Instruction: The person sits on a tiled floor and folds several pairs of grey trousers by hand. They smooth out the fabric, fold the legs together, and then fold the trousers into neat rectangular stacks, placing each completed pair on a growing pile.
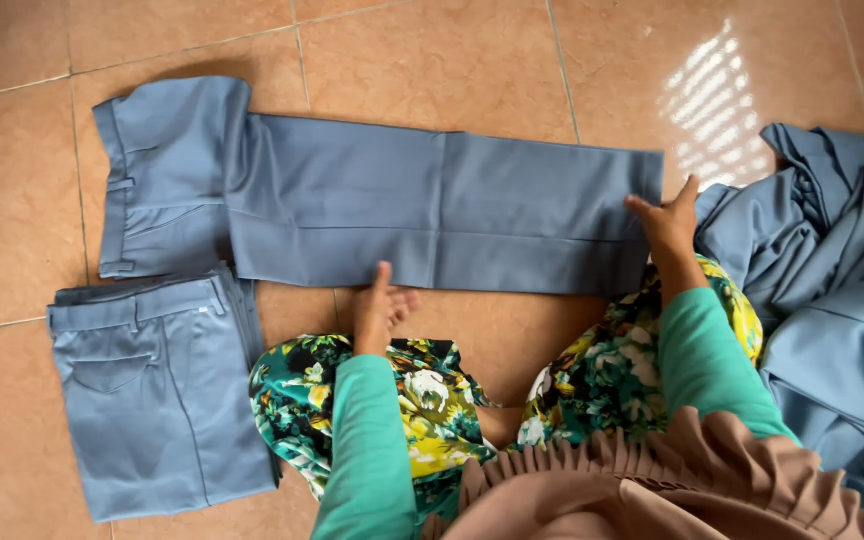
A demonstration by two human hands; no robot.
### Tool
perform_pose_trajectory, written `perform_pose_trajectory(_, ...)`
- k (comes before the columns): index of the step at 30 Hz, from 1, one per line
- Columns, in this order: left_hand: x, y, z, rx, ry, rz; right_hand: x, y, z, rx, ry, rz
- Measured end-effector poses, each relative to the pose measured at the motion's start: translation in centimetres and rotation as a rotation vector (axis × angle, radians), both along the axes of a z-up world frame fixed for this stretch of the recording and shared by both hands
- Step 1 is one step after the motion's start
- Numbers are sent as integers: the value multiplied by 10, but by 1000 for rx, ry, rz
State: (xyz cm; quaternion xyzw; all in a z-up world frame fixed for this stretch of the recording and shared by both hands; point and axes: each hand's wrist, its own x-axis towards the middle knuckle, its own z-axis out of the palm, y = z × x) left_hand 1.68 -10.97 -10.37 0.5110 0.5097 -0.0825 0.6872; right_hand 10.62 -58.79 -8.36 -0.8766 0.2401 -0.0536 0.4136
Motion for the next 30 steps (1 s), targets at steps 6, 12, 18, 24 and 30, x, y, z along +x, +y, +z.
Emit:
perform_pose_trajectory(6,2,-31,56,387,-52,-584,-13,19,15,223,236,-130)
perform_pose_trajectory(12,42,-71,84,488,-409,-702,-25,45,156,950,157,-174)
perform_pose_trajectory(18,71,-164,-11,613,-515,-872,-41,47,269,937,-55,-41)
perform_pose_trajectory(24,69,-277,-13,528,-605,-1040,-22,55,288,1000,-165,22)
perform_pose_trajectory(30,68,-252,-40,603,-1067,-1293,28,117,234,1034,-193,90)
